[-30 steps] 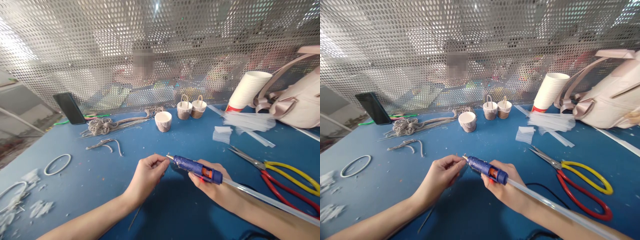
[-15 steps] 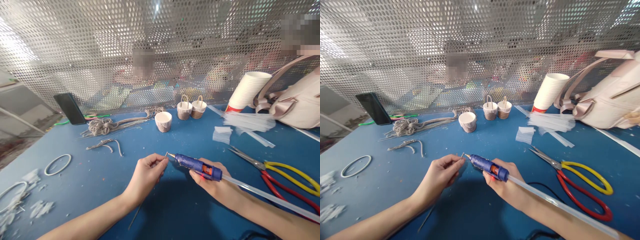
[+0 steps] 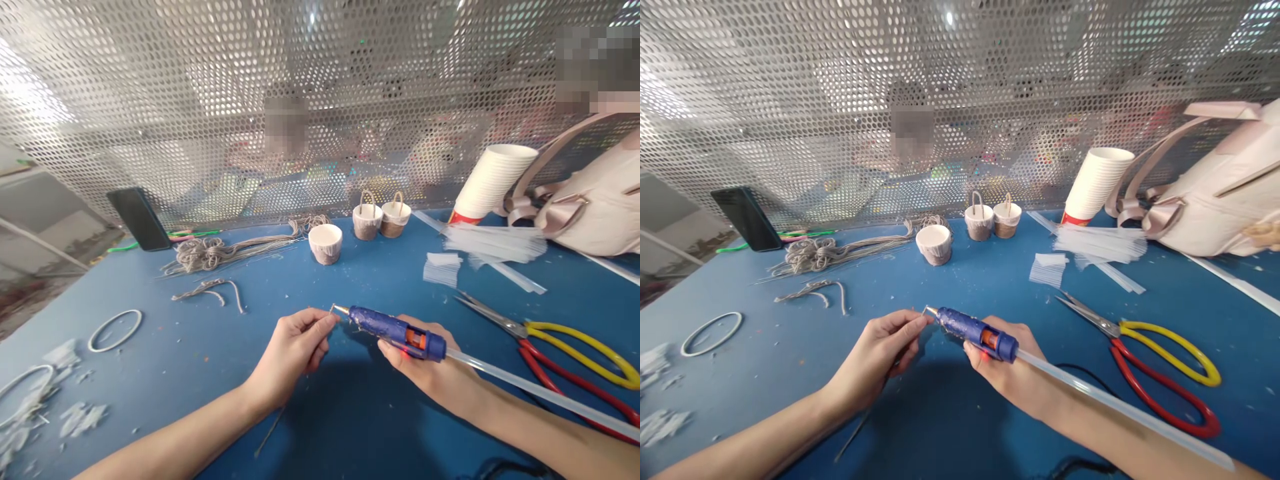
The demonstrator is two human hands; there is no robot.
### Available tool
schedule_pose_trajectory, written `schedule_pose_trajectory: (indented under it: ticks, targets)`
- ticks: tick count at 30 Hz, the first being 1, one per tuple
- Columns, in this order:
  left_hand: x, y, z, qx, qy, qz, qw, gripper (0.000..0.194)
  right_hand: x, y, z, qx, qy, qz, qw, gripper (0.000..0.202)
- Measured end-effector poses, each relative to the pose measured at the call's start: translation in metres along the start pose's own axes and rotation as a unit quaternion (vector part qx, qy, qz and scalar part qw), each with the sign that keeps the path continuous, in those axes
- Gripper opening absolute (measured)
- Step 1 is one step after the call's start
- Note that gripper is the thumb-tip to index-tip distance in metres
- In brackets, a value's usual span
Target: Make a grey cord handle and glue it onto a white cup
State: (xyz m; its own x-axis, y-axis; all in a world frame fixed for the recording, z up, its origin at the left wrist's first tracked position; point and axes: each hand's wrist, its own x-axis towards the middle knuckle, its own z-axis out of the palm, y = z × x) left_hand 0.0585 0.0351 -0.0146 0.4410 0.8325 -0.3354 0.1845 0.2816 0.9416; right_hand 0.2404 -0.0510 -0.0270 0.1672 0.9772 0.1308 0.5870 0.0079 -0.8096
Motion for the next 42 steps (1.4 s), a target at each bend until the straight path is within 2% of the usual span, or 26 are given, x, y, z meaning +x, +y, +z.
schedule_pose_trajectory:
  ticks: [6,9,14,18,24,30,37,42]
  targets:
    - [0.001,0.001,-0.002,-0.055,-0.022,-0.014,0.998,0.036,0.005,0.007,-0.001,-0.002,0.021,-0.001,1.0,0.015]
    - [0.002,0.002,-0.003,-0.085,-0.031,-0.023,0.996,0.035,0.011,0.008,-0.006,-0.009,0.02,0.009,1.0,0.019]
    - [0.0,0.009,-0.006,-0.097,-0.041,-0.031,0.994,0.034,0.029,0.017,-0.018,-0.009,-0.013,0.12,0.993,0.043]
    - [-0.004,0.015,-0.008,-0.082,-0.03,-0.004,0.996,0.033,0.047,0.031,-0.026,0.003,0.018,0.166,0.986,0.038]
    - [-0.016,0.018,-0.01,-0.005,0.01,0.069,0.998,0.022,0.06,0.029,-0.031,-0.065,0.046,0.154,0.985,0.026]
    - [-0.035,0.02,-0.014,0.078,0.042,0.123,0.988,0.019,0.054,0.024,-0.036,-0.112,0.053,0.125,0.984,0.026]
    - [-0.05,0.022,-0.015,0.12,0.041,0.154,0.98,0.017,0.026,0.037,-0.057,-0.113,0.052,0.118,0.985,0.035]
    - [-0.055,0.019,-0.009,0.108,0.045,0.145,0.982,0.019,0.036,0.035,-0.049,-0.102,0.043,0.102,0.989,0.028]
